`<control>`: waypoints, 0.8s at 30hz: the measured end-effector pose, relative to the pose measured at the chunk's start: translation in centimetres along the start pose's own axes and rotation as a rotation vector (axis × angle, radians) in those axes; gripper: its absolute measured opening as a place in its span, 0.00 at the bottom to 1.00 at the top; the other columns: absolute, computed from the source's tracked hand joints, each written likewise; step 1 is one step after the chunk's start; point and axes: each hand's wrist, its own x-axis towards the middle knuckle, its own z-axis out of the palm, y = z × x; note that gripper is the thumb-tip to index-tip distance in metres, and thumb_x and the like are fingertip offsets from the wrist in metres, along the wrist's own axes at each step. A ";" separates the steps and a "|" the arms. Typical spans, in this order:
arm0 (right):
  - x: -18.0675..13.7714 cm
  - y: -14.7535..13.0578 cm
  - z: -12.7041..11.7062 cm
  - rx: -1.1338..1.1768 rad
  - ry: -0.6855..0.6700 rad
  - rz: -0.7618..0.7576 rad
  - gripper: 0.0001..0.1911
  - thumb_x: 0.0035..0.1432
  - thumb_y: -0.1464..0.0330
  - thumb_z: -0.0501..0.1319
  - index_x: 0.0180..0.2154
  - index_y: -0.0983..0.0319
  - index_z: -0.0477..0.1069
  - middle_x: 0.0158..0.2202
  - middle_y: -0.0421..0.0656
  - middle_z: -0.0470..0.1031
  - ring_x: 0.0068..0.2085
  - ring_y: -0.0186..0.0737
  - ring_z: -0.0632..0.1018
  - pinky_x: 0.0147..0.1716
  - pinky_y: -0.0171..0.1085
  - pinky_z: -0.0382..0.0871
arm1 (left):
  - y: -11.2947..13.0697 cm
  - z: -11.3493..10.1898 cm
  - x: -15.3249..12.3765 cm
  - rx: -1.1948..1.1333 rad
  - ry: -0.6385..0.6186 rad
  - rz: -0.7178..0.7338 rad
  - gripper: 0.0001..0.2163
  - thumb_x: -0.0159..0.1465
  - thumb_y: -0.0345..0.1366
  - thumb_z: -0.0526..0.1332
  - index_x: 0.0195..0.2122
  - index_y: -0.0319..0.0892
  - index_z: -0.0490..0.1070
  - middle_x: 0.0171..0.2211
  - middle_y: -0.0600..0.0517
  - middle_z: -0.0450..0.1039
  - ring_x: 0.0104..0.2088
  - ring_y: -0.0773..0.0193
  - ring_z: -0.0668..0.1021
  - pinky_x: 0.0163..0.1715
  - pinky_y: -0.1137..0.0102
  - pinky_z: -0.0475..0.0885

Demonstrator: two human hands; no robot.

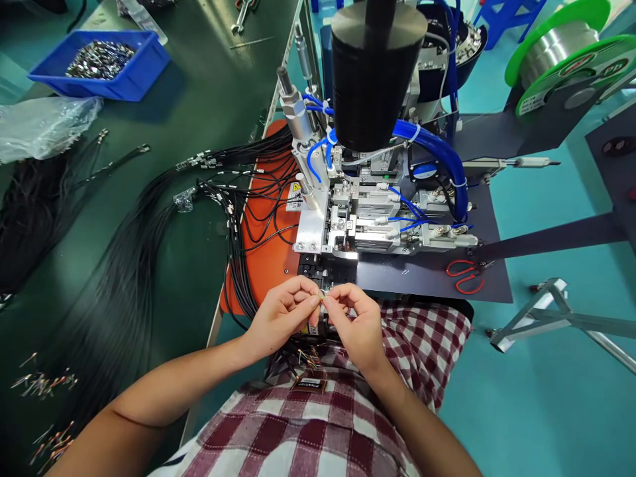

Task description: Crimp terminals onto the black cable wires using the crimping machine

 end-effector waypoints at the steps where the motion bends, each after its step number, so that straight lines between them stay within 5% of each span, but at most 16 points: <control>1: -0.1 0.0 0.1 -0.011 -0.005 -0.002 0.06 0.57 0.66 0.62 0.30 0.60 0.69 0.26 0.38 0.68 0.24 0.33 0.68 0.26 0.35 0.64 | -0.1 0.0 0.0 -0.013 0.009 -0.002 0.09 0.64 0.40 0.59 0.34 0.40 0.63 0.20 0.58 0.67 0.17 0.76 0.65 0.19 0.79 0.58; 8: -0.7 -0.3 -0.3 -0.372 0.039 -0.330 0.06 0.58 0.70 0.59 0.29 0.59 0.68 0.28 0.42 0.69 0.31 0.39 0.70 0.34 0.39 0.64 | -0.1 0.1 0.1 -0.020 0.021 -0.023 0.10 0.63 0.41 0.60 0.33 0.39 0.64 0.20 0.58 0.68 0.16 0.77 0.63 0.17 0.80 0.55; 15: -0.1 -0.3 -0.1 -0.013 -0.041 0.064 0.08 0.59 0.64 0.59 0.30 0.61 0.66 0.23 0.36 0.66 0.23 0.32 0.67 0.25 0.33 0.63 | 0.4 0.2 0.2 -0.037 0.030 -0.104 0.12 0.62 0.43 0.60 0.32 0.39 0.62 0.17 0.58 0.68 0.13 0.78 0.57 0.13 0.80 0.50; 24: 0.3 -0.7 -1.1 -0.252 -0.038 -0.114 0.05 0.58 0.66 0.60 0.31 0.60 0.70 0.28 0.40 0.71 0.26 0.34 0.71 0.28 0.35 0.66 | 0.7 0.0 0.4 0.008 -0.005 -0.133 0.11 0.63 0.41 0.59 0.32 0.38 0.63 0.18 0.57 0.68 0.12 0.78 0.56 0.12 0.80 0.49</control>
